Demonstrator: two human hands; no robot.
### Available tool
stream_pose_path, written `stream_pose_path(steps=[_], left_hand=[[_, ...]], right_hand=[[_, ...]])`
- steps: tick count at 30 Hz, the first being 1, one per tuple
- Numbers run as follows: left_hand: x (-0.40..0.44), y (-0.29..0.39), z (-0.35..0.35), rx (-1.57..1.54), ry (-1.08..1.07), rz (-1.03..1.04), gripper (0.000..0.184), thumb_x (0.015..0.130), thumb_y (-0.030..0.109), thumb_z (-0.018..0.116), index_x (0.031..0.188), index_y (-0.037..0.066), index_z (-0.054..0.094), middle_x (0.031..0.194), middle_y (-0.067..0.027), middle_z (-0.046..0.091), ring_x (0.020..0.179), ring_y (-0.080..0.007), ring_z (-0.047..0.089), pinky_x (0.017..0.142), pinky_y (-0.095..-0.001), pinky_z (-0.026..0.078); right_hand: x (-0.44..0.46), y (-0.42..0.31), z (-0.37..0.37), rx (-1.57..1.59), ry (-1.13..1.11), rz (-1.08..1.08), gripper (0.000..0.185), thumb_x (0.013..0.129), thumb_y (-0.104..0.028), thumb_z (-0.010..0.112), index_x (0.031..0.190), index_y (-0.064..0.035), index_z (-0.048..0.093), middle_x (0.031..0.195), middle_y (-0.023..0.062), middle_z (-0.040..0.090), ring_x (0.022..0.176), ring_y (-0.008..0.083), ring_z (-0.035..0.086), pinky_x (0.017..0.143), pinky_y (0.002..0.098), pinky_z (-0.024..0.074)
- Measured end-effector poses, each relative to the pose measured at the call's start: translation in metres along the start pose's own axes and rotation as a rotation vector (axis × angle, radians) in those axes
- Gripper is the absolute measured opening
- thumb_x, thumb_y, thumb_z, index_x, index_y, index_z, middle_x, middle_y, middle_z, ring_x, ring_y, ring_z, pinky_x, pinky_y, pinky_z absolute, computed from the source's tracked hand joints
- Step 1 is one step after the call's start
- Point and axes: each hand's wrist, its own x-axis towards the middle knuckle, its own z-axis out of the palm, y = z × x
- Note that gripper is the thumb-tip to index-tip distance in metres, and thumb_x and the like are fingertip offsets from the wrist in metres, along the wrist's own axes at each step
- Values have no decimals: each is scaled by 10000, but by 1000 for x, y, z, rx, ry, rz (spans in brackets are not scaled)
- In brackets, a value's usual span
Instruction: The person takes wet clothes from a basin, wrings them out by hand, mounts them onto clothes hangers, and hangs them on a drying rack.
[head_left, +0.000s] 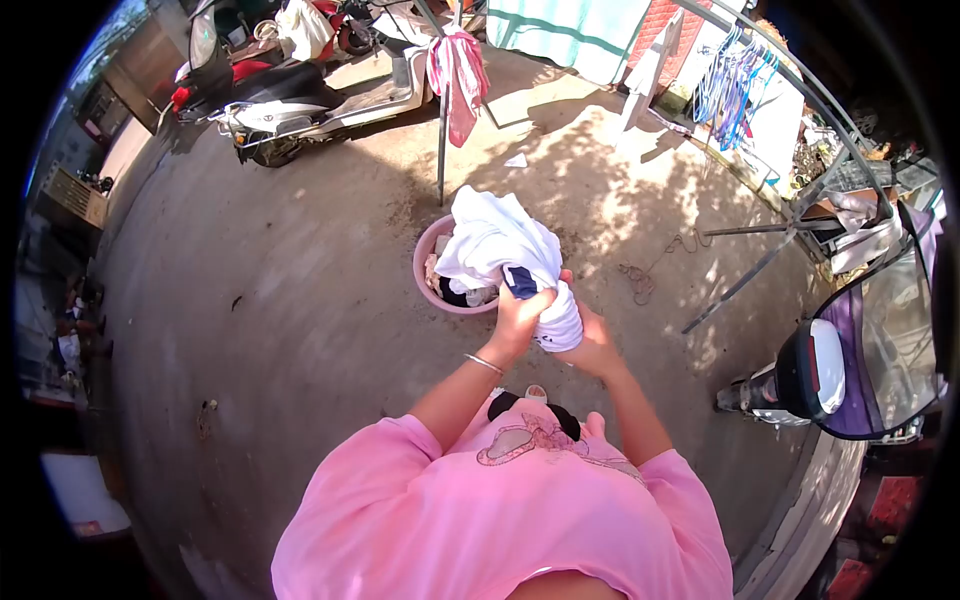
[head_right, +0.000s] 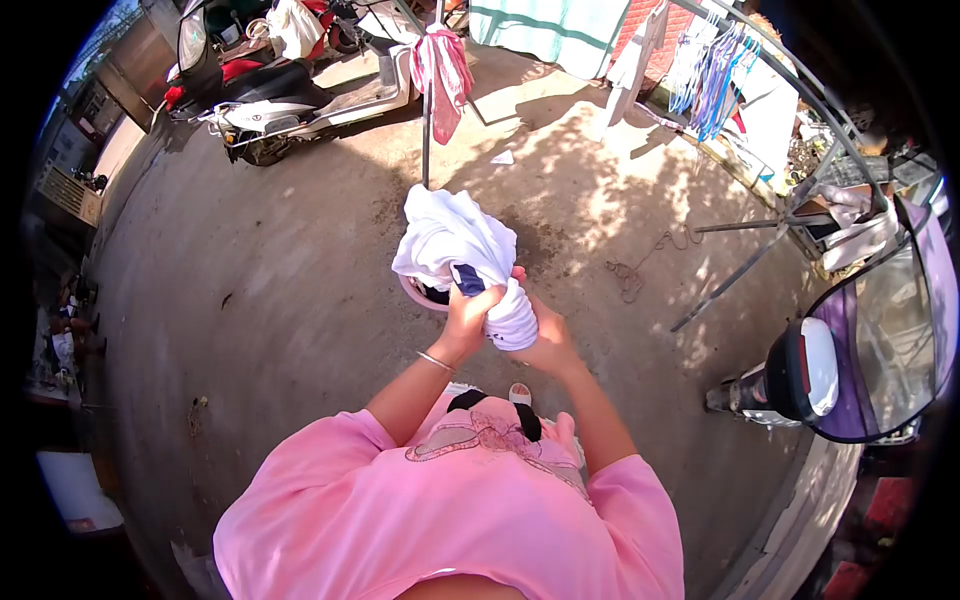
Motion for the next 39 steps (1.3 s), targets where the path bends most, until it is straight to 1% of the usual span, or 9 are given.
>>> stream_pose_path(steps=[4,9,14,18,21,23,27,31,39], left_hand=[[6,17,-14,113,-274,-24,300,704,53,563,991,-38,557,874,-95,642,822,-181,615,785,-324,484],[-5,37,-9,-291,-303,-289,257,664,12,630,906,-14,546,777,-94,621,714,-175,621,667,-320,510],[19,25,-24,-51,-285,-50,242,633,12,667,843,-2,548,706,-93,613,639,-168,619,604,-304,504],[56,42,-32,124,210,161,299,650,53,669,906,-28,537,767,-70,594,699,-152,592,644,-279,489],[96,38,-25,200,819,493,352,651,118,696,931,-26,537,790,-43,573,711,-131,535,690,-280,471],[122,19,-19,142,862,395,345,661,116,688,938,-13,529,830,-44,571,734,-129,530,705,-286,459],[138,-37,53,-64,816,373,253,699,104,656,898,15,529,817,-22,559,750,-122,541,691,-283,453],[141,-42,110,-419,495,131,129,771,69,619,882,30,565,789,-49,625,748,-133,609,702,-276,490],[175,-85,165,254,230,288,219,710,41,626,909,29,538,820,-23,582,757,-116,570,707,-282,475]], right_hand=[[11,36,16,613,-315,181,656,478,-34,791,1087,-51,545,871,64,632,838,195,619,745,334,495],[23,35,60,1459,-1244,97,522,522,-50,776,979,-26,523,687,82,551,573,184,534,473,249,420],[35,24,52,1234,-1114,189,708,551,-203,846,1122,30,498,739,115,559,577,187,541,477,289,491],[56,24,18,895,-531,218,912,619,-259,808,1353,-37,314,1186,181,517,1031,303,558,791,416,518],[64,1,6,593,78,-113,901,684,-323,762,1391,-69,265,1357,179,381,1254,329,383,984,494,369],[55,-27,6,-565,429,-544,885,706,-305,757,1382,-26,259,1367,211,347,1277,372,324,1040,488,286],[109,0,-24,-777,862,-912,793,770,-331,711,1372,-41,284,1409,196,280,1268,371,347,1016,516,312],[130,12,-110,-671,829,-777,822,709,-244,770,1354,-10,317,1257,217,490,1154,354,490,971,456,389],[143,80,-200,56,342,-515,694,607,-50,764,1225,45,462,1164,149,552,1053,234,555,921,343,413]])
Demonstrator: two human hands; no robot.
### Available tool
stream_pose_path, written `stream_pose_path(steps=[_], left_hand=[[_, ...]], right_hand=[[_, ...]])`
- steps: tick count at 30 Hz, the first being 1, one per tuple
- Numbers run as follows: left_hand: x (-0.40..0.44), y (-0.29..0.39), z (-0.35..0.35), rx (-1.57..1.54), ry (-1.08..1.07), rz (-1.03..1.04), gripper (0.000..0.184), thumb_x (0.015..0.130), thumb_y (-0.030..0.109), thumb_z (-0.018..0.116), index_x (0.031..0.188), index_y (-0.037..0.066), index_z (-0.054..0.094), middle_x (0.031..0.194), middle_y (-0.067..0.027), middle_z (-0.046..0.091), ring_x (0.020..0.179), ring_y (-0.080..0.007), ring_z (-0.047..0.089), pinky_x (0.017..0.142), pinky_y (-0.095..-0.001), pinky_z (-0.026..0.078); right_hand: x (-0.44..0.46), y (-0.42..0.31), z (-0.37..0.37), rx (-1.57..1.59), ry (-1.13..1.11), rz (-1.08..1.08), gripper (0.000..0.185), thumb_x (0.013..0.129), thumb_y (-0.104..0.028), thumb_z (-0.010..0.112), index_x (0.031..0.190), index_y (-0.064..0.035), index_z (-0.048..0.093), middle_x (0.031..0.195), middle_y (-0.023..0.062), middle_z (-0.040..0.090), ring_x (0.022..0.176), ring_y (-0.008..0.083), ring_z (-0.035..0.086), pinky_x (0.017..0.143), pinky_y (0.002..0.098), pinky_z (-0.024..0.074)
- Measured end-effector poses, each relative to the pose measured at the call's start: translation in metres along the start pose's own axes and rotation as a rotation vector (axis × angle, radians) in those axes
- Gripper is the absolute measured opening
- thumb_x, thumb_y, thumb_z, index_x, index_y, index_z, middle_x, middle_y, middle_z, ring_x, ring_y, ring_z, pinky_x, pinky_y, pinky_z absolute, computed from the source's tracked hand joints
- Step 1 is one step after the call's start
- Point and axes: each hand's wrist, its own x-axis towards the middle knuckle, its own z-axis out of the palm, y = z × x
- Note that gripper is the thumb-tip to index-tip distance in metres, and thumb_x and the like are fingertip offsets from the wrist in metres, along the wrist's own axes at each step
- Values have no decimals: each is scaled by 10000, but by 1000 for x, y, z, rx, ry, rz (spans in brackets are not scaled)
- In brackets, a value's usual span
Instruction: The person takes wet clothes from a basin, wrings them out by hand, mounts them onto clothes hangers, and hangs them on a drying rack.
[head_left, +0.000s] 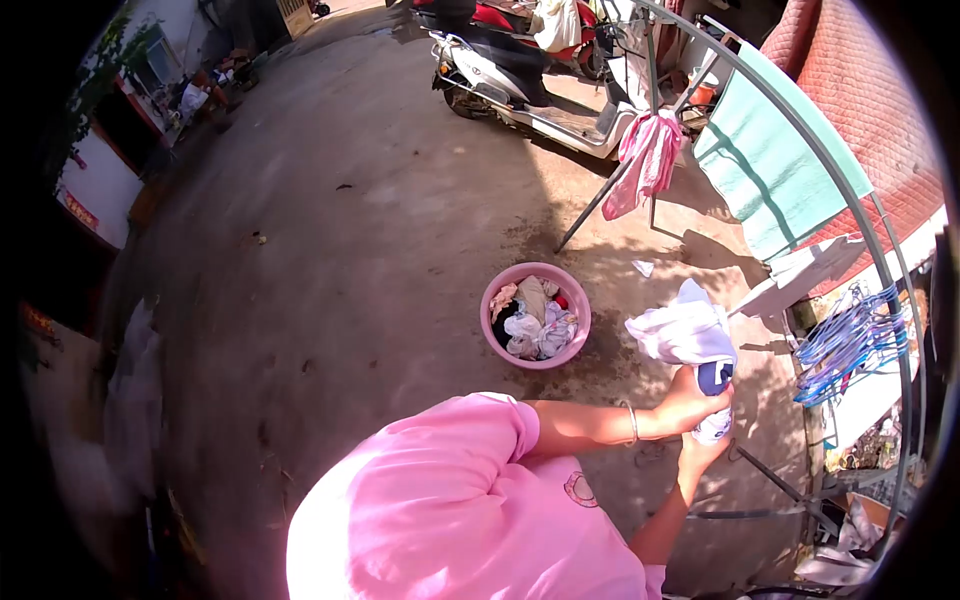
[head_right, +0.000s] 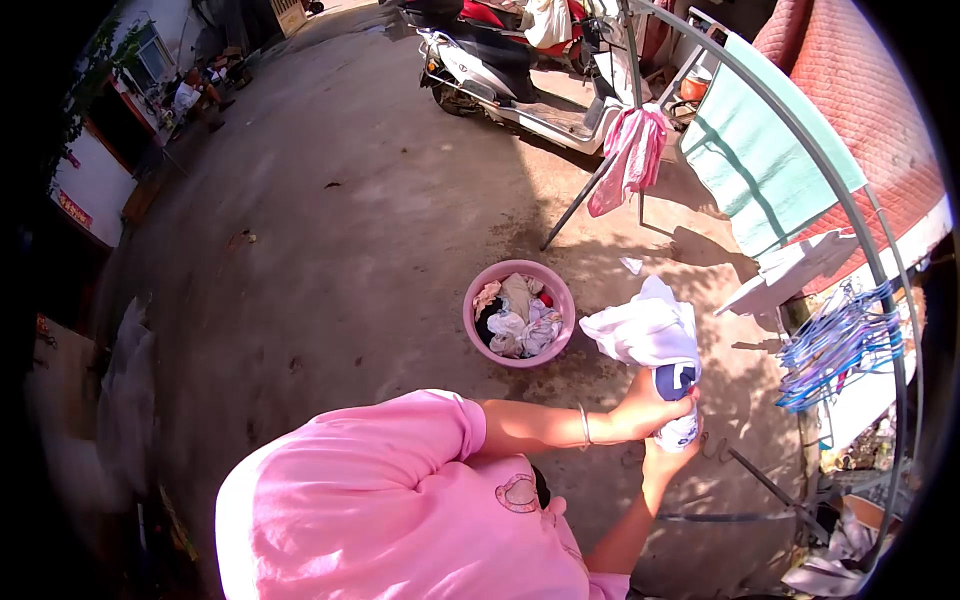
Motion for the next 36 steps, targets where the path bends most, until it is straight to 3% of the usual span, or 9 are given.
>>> stream_pose_path(steps=[4,6,10,19,29,32,34,35,36], left_hand=[[16,-22,15,249,-46,272,224,661,103,652,843,3,567,759,-76,591,700,-184,565,671,-331,461],[29,-39,16,300,-111,184,219,649,120,662,806,-4,572,722,-100,582,662,-202,555,653,-340,456],[57,-59,9,406,-211,134,247,622,121,661,818,3,569,718,-85,575,645,-167,534,632,-318,452],[116,-74,20,68,-450,-164,194,597,-10,643,777,3,572,701,-18,583,663,-97,561,613,-279,475],[159,-97,19,-244,-438,-452,114,697,23,613,797,-10,569,720,-91,620,645,-163,612,616,-294,503],[175,-103,9,-575,-252,-803,78,738,104,599,753,28,593,700,-78,620,645,-182,608,649,-326,523],[180,-105,6,-955,-189,-881,125,741,175,585,691,61,572,662,-68,598,635,-208,589,643,-334,512],[177,-97,6,-1040,-175,-898,134,741,182,587,684,62,569,654,-67,594,630,-209,586,647,-336,510],[171,-91,7,-1127,-157,-914,144,741,190,590,677,64,567,646,-66,590,626,-211,583,650,-337,509]], right_hand=[[-3,56,-22,234,-70,317,619,583,-28,762,1145,31,510,1023,94,585,876,172,586,776,309,470],[3,56,-24,432,-216,504,343,602,38,682,904,-29,535,656,1,543,491,68,481,401,212,338],[24,65,-28,616,-423,726,310,574,64,546,872,-18,535,647,43,531,450,95,440,390,199,309],[69,88,-21,1061,-740,845,295,596,-38,579,874,-21,482,623,56,442,439,90,343,334,191,247],[108,103,-32,774,-748,908,268,630,-104,594,865,-6,508,562,29,443,397,66,350,332,185,210],[117,88,-26,814,-659,794,423,739,-267,656,1006,28,511,687,91,541,448,96,439,334,195,264],[103,114,-24,1316,-638,922,648,817,-521,563,1156,23,467,840,134,581,558,155,518,350,210,320],[94,143,-18,1476,-567,886,808,819,-676,398,1281,-13,395,1072,150,567,830,235,579,551,299,496],[98,114,-3,1629,-83,1081,843,795,-715,374,1312,-50,389,1185,195,525,933,282,550,589,361,490]])
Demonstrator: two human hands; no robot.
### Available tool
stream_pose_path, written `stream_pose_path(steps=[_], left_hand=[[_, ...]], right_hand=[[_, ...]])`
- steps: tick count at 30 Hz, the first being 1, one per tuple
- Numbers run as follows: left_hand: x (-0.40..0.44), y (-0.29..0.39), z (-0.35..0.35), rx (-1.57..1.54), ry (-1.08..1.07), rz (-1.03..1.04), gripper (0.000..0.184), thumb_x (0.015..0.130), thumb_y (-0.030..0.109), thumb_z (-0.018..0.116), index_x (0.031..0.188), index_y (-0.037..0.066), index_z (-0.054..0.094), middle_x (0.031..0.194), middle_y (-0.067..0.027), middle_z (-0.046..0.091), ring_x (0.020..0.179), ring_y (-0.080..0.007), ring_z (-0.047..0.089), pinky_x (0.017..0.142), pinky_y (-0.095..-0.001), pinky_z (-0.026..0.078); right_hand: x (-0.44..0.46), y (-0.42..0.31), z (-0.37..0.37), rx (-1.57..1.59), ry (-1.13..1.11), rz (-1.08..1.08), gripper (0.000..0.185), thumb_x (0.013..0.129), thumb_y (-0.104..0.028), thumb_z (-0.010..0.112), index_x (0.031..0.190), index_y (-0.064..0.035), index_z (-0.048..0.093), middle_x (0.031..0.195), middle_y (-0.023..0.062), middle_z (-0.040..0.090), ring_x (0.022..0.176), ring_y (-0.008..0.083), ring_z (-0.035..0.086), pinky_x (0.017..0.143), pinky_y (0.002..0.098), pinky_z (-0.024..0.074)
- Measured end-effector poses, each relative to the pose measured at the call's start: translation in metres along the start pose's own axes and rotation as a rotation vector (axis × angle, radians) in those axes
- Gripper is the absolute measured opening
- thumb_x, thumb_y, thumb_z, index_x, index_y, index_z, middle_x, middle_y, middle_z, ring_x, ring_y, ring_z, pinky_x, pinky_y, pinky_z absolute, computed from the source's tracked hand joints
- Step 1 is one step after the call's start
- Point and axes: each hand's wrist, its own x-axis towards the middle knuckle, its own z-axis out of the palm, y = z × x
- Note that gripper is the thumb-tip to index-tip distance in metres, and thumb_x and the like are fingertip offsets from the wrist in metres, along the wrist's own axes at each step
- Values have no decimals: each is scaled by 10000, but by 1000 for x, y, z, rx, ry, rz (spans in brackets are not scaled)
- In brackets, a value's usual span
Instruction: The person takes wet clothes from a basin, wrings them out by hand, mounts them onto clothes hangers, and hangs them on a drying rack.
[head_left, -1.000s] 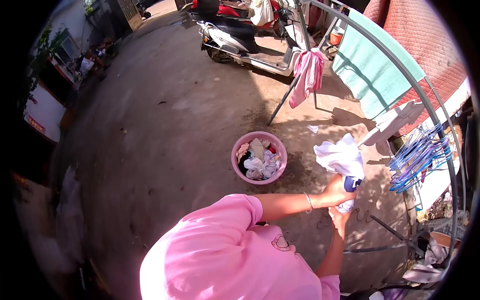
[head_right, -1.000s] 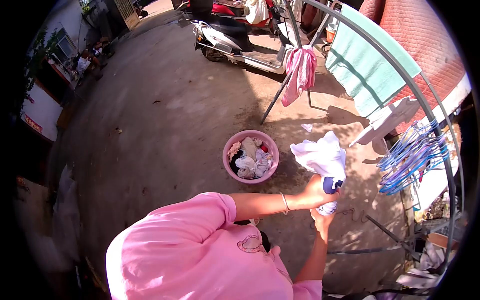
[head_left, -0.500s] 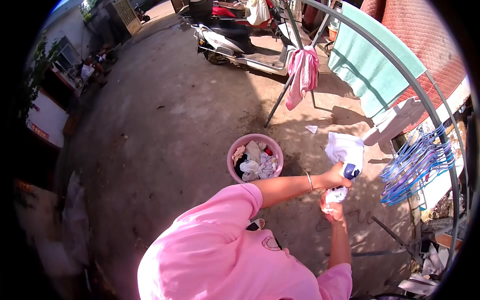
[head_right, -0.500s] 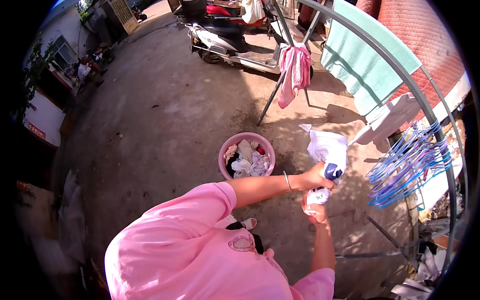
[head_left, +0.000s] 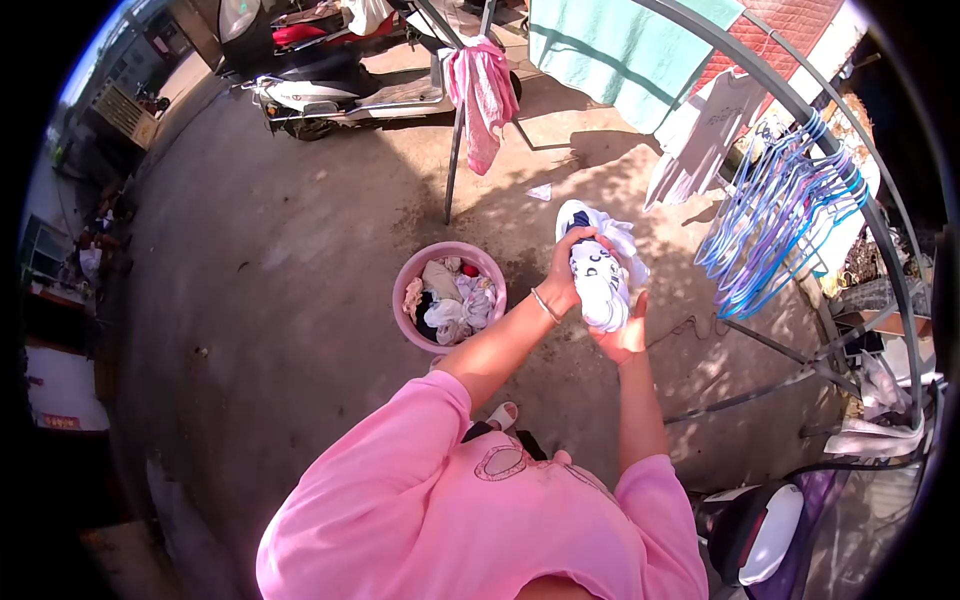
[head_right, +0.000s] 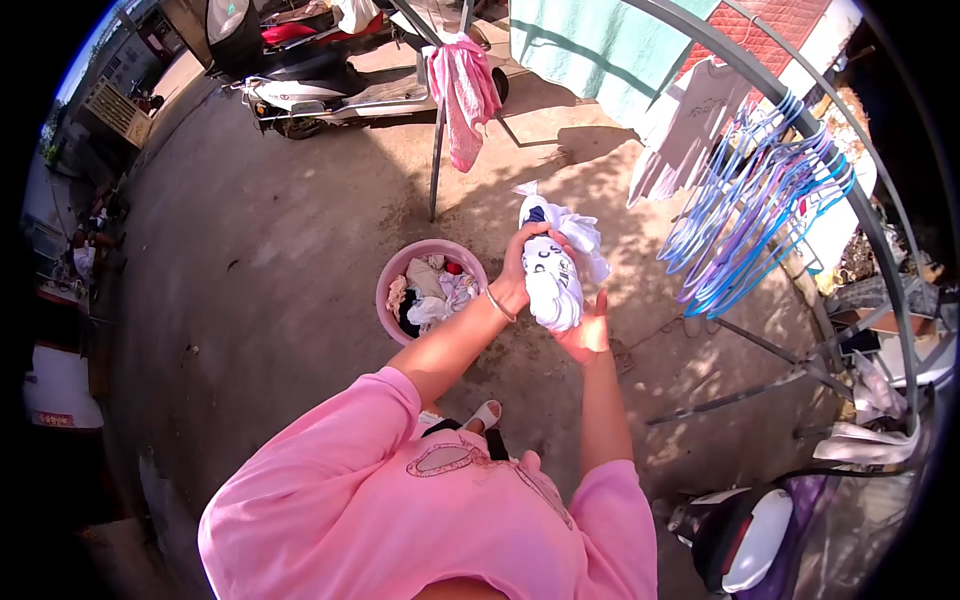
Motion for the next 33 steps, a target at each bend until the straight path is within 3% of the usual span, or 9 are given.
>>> stream_pose_path(steps=[2,4,8,12,16,18,20,28,33], left_hand=[[-11,-17,-3,16,23,39,171,742,201,592,654,60,554,627,-63,578,617,-211,575,650,-345,504],[-20,-39,-25,-84,105,-8,161,736,194,604,719,46,542,627,-63,556,613,-215,563,625,-321,490],[-55,-56,-63,-249,153,-247,158,746,167,613,749,33,529,705,-80,567,668,-214,571,671,-329,500],[-82,-50,-67,778,278,-398,168,756,169,640,782,22,564,692,-75,581,634,-185,596,615,-323,508],[-70,-54,-108,1443,190,-228,310,684,125,687,955,17,581,738,-62,603,658,-172,613,581,-301,497],[-58,-53,-156,1828,219,-101,376,644,154,698,974,8,590,784,-93,643,695,-207,636,637,-325,501],[-46,-58,-175,2183,278,-64,429,611,198,717,974,5,595,823,-127,663,749,-253,652,701,-347,499],[-35,-55,-177,2055,151,33,457,631,196,721,1025,17,575,936,-140,667,876,-279,641,780,-370,490],[-59,-24,-170,1451,139,-252,479,740,264,630,1162,63,524,1069,-122,619,969,-294,608,833,-433,476]], right_hand=[[14,23,8,141,32,-160,758,834,-645,395,1330,-73,374,1293,184,459,1059,304,521,784,412,473],[48,35,-60,-35,-444,-196,652,879,-559,413,1339,-101,361,1287,140,451,1160,308,455,988,426,376],[53,14,-31,-35,-102,-552,446,922,-413,433,1243,-104,459,1193,137,493,1124,313,472,941,420,410],[31,-15,-36,-357,7,-77,249,797,-145,636,1015,-35,589,801,61,609,697,169,596,599,279,489],[28,-6,-59,-1111,279,-438,256,621,-176,745,812,-29,658,741,56,653,651,200,632,575,331,498],[38,3,-81,-1852,581,-670,346,543,-214,723,815,-16,643,744,205,640,715,354,635,639,422,510],[30,3,-70,-2114,659,-380,411,568,-194,718,920,-6,621,887,206,641,823,344,632,715,420,506],[7,17,-62,-1945,847,-1006,360,640,-180,685,959,-32,605,867,190,613,807,383,598,693,451,482],[-19,33,-5,-1947,467,-1196,180,696,-131,643,846,-57,576,881,179,557,797,366,581,646,433,486]])
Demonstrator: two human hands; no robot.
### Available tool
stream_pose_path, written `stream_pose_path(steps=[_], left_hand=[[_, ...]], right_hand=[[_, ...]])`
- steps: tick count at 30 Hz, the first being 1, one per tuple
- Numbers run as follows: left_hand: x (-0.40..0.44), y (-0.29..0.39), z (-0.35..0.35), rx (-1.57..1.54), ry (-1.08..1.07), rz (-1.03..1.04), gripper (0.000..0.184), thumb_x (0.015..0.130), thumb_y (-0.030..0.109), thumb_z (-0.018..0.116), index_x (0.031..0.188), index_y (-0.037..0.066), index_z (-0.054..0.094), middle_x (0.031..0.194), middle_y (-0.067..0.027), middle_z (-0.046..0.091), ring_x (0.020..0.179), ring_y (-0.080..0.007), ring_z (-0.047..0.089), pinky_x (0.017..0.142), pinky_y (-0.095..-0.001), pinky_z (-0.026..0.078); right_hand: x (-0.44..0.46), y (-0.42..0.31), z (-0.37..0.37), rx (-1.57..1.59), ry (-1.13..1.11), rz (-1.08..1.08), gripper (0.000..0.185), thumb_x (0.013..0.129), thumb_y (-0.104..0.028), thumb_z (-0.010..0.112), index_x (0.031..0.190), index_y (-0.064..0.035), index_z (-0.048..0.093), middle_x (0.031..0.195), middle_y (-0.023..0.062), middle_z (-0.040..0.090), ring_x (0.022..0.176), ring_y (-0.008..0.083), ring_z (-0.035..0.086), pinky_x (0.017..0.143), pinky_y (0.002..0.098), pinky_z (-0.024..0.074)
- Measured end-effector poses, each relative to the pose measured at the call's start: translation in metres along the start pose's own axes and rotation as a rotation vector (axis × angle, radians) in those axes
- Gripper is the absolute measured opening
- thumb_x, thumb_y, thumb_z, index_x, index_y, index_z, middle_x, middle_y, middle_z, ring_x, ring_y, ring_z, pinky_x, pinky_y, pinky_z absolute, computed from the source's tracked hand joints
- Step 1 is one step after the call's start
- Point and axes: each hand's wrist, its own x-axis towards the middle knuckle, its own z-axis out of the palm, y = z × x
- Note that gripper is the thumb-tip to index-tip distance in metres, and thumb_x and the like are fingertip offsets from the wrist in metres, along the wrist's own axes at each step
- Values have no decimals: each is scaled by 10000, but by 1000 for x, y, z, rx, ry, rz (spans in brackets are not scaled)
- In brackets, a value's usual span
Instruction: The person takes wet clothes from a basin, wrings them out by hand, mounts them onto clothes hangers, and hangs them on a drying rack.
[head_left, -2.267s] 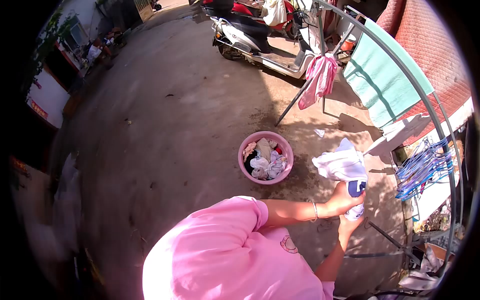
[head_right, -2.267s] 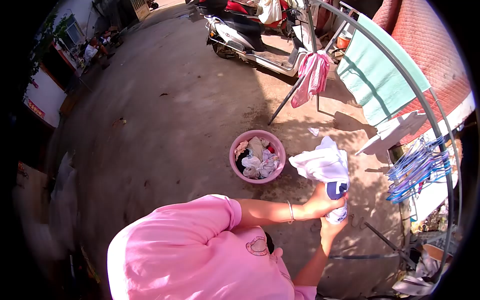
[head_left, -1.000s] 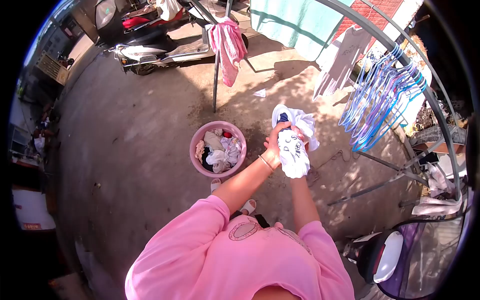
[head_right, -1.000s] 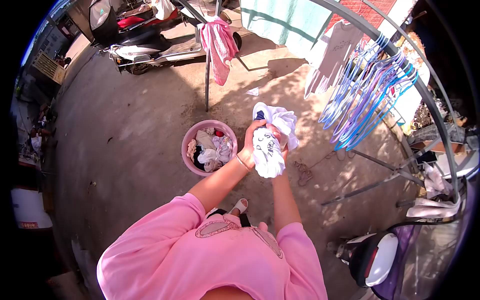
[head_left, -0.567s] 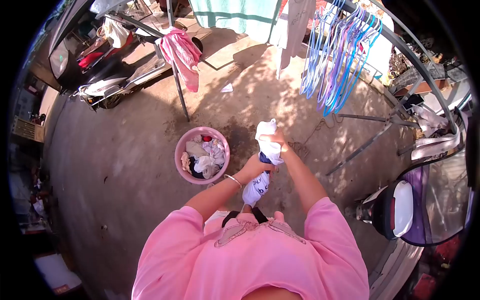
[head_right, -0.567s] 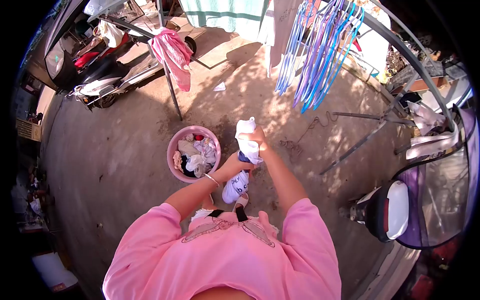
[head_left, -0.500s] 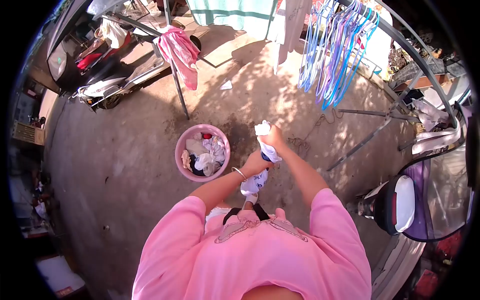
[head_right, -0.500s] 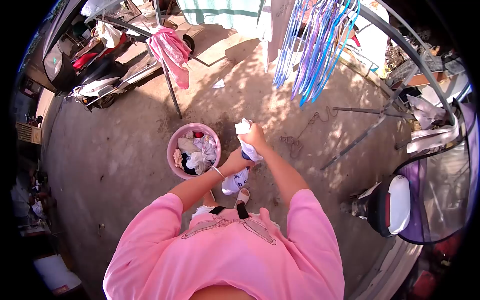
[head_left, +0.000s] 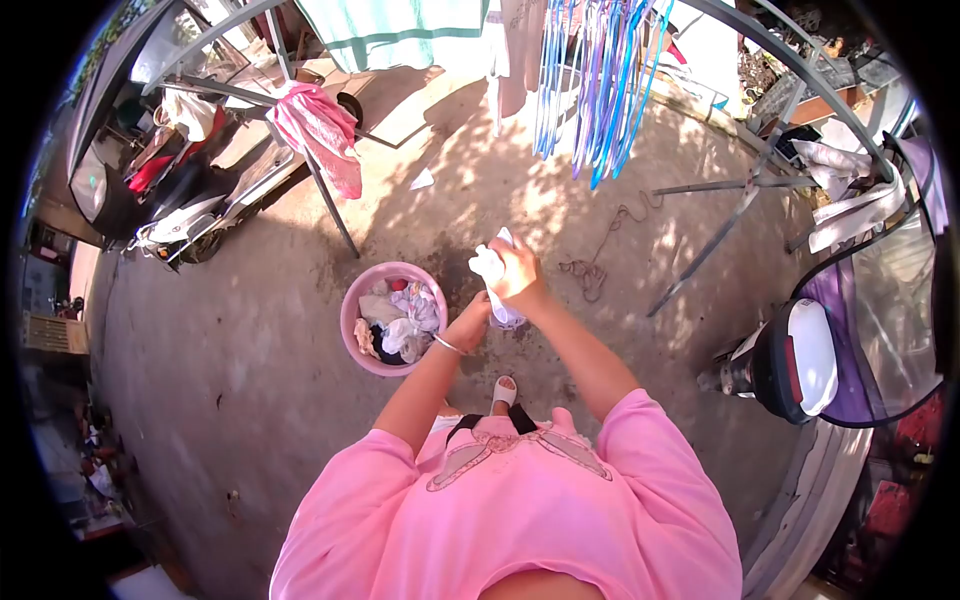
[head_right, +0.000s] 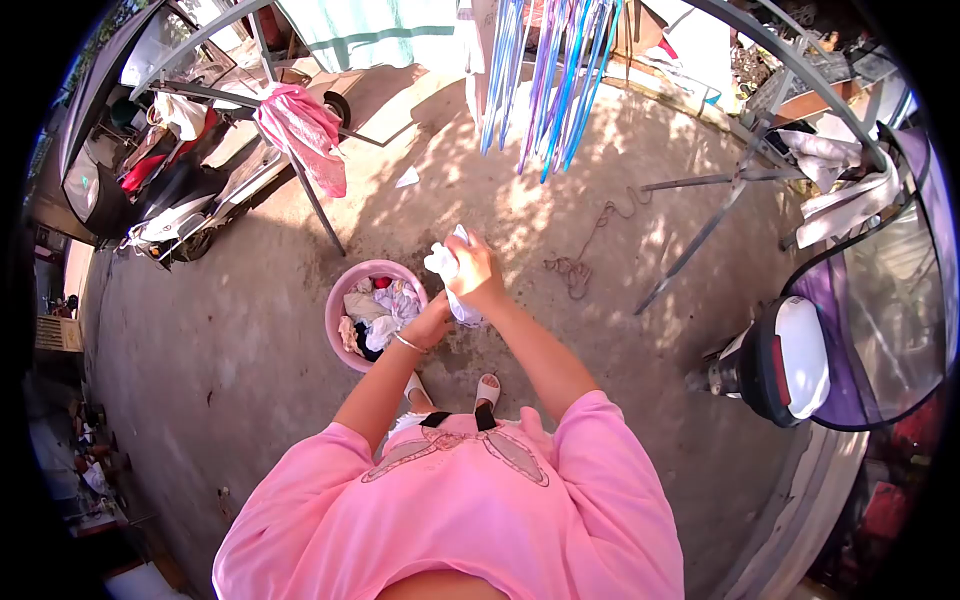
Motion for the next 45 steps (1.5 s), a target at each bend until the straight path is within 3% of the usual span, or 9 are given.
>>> stream_pose_path(steps=[3,13,20,28,32,35,37,39,45], left_hand=[[-39,36,7,-923,-349,-365,773,802,580,474,1356,61,328,1301,-188,433,1193,-373,427,1035,-575,270],[-38,35,48,-1422,-316,-155,641,840,510,512,1256,29,435,1245,-149,489,1197,-283,446,1045,-447,317],[-55,77,74,-1562,-371,-250,578,859,475,516,1194,3,490,1204,-130,525,1181,-245,471,1039,-387,349],[-82,119,113,-859,171,483,520,739,-5,603,1188,42,345,962,-98,549,955,-229,547,895,-382,444],[-85,99,126,100,445,734,470,713,4,632,1126,20,408,893,-64,593,905,-192,576,892,-329,440],[-98,107,131,485,371,910,307,711,56,673,986,37,537,923,-60,609,889,-204,599,859,-323,458],[-97,107,135,543,259,1016,217,701,97,691,896,63,603,926,-55,618,851,-223,623,822,-339,483],[-80,109,135,847,164,1428,248,627,117,700,852,71,606,907,-61,607,797,-219,621,709,-313,520],[-28,131,111,1240,-109,1829,188,626,138,648,787,131,552,839,-36,551,746,-187,580,694,-296,516]], right_hand=[[-10,-18,-8,-94,-133,-377,154,672,-115,634,812,-99,573,880,105,517,806,291,566,622,377,493],[-42,-75,-62,-99,-269,-889,185,624,-235,636,778,-136,609,1040,141,531,1053,262,481,891,518,391],[-29,-104,-76,157,-250,-735,137,695,-170,646,698,-80,543,735,37,560,694,216,572,562,331,449],[-41,-97,-79,1706,612,535,344,905,-197,511,601,-114,373,578,6,407,568,136,425,618,287,408],[-71,-31,-49,2179,343,1047,311,912,-220,493,624,-149,398,565,-14,399,535,110,412,585,277,409],[-21,-108,-84,1420,167,1510,317,906,-202,502,612,-157,392,548,-28,392,516,92,402,547,246,392],[-54,6,-50,2145,-657,1150,333,904,-215,507,600,-158,384,526,-34,377,508,69,388,515,206,371],[-28,-14,-75,1838,-738,1384,344,897,-225,524,596,-152,375,521,-41,355,488,68,367,492,205,360],[49,-33,-88,671,-702,826,182,777,-171,619,666,-59,527,592,27,526,554,116,493,546,268,412]])
